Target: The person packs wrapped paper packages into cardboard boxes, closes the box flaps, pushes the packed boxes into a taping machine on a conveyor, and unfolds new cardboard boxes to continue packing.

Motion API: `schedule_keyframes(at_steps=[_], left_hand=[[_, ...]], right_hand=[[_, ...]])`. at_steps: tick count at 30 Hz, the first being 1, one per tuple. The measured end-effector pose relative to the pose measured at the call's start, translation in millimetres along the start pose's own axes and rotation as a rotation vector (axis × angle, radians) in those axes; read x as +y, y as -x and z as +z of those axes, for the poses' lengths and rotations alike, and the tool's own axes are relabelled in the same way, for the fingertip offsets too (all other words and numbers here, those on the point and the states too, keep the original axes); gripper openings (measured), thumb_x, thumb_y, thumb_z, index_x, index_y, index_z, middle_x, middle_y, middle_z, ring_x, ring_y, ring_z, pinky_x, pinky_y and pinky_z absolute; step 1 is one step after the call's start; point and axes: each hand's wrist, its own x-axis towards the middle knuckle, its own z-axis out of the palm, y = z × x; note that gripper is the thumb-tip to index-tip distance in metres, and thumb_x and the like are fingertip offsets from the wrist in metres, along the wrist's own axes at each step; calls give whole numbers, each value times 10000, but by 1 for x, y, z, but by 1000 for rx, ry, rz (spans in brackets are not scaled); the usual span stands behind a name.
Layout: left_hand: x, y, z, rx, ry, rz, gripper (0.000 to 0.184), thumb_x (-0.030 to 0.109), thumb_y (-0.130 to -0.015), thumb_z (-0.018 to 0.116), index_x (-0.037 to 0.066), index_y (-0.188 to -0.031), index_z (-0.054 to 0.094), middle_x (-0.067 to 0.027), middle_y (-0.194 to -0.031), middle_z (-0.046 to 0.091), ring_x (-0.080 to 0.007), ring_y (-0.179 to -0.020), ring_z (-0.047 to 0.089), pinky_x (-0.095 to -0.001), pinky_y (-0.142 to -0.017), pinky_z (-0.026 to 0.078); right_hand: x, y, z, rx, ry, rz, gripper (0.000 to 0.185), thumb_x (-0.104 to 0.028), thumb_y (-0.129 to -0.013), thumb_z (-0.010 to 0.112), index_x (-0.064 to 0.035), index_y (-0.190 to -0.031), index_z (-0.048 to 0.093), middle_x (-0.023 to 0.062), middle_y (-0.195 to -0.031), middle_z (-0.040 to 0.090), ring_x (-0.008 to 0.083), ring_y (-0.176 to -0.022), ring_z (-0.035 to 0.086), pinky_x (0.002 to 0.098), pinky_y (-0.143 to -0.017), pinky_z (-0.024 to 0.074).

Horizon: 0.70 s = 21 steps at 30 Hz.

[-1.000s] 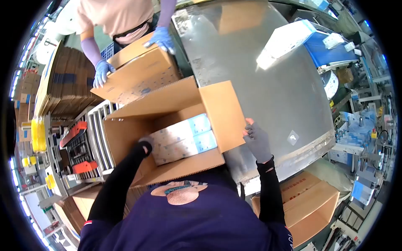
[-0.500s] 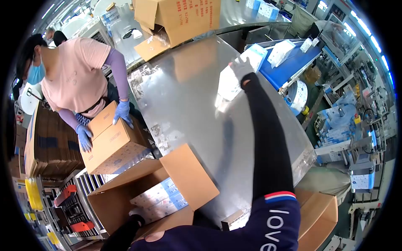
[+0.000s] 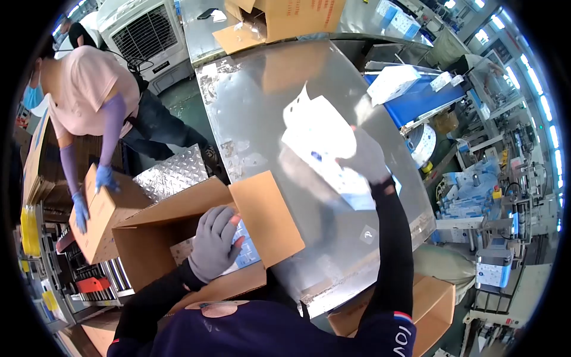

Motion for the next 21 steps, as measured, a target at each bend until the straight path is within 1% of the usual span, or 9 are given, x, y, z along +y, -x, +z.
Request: schedule_keyframes(at_steps=[4, 7, 10, 12, 14, 15, 17, 19, 21], left_hand=[[38, -19, -19, 204, 361, 264, 655, 171, -723, 751, -41, -1298, 519, -233, -1347, 503, -430, -1234, 508, -545, -998, 441], [61, -40, -4, 52, 27, 262, 861, 361, -652, 774, -67, -1344, 491, -294, -1412, 439, -477, -1338, 424, -574, -1088, 383], [39, -69, 22, -304, -107, 123, 894, 459, -714, 749, -38, -1405, 479, -242, -1263, 526, -333, -1014, 572, -445, -845, 466], [39, -76, 39, -370, -116, 107, 910, 480, -726, 733, -23, -1434, 460, -180, -1125, 545, -283, -893, 551, -404, -759, 430], [42, -77, 48, -414, -126, 106, 908, 492, -739, 718, -1, -1453, 452, -131, -1021, 549, -256, -831, 545, -386, -713, 410], [42, -78, 49, -422, -137, 110, 898, 493, -745, 711, 13, -1458, 453, -113, -987, 542, -254, -829, 549, -389, -710, 408], [40, -90, 39, -487, -124, 96, 843, 463, -751, 709, 66, -1458, 477, -104, -969, 551, -253, -842, 560, -387, -711, 409], [42, -95, 40, -547, -173, 91, 844, 471, -750, 713, 84, -1462, 476, -100, -960, 553, -251, -840, 559, -387, -710, 410], [45, -97, 39, -593, -193, 70, 829, 478, -735, 728, 77, -1425, 503, -103, -968, 565, -255, -864, 570, -394, -718, 418]], right_hand=[[-122, 51, -36, -23, 9, -334, 867, -334, -637, 886, 6, -1337, 502, 183, -1163, 624, 366, -1047, 626, 443, -891, 510], [-153, 95, 48, -135, -240, -323, 653, -337, -708, 786, -22, -1242, 581, 176, -1181, 617, 361, -1087, 604, 462, -989, 443], [-149, 65, 25, -492, -286, -148, 631, -473, -788, 760, -46, -1227, 609, 175, -1190, 642, 319, -1135, 605, 405, -992, 460], [-99, 36, 17, -787, -836, 216, 612, -510, -833, 731, -52, -1226, 629, 183, -1174, 657, 310, -1152, 609, 385, -986, 470], [-24, 14, 22, -233, -343, 210, 541, -431, -861, 704, -21, -1209, 647, 169, -1138, 671, 293, -1085, 636, 393, -927, 495], [14, -16, 15, -155, 452, 15, 572, -359, -852, 688, 2, -1287, 599, 140, -1205, 649, 285, -1094, 617, 422, -910, 478], [85, -107, -7, -6, 959, 9, 668, -254, -915, 557, -41, -1513, 347, 125, -1435, 506, 296, -1305, 486, 474, -979, 408], [119, -161, -2, 110, 1065, -38, 630, -166, -943, 484, -186, -1551, 322, 58, -1532, 436, 281, -1425, 386, 491, -1040, 387], [148, -195, 45, 58, 979, 2, 604, -220, -891, 575, -145, -1469, 418, 90, -1459, 489, 268, -1352, 455, 500, -1048, 381]])
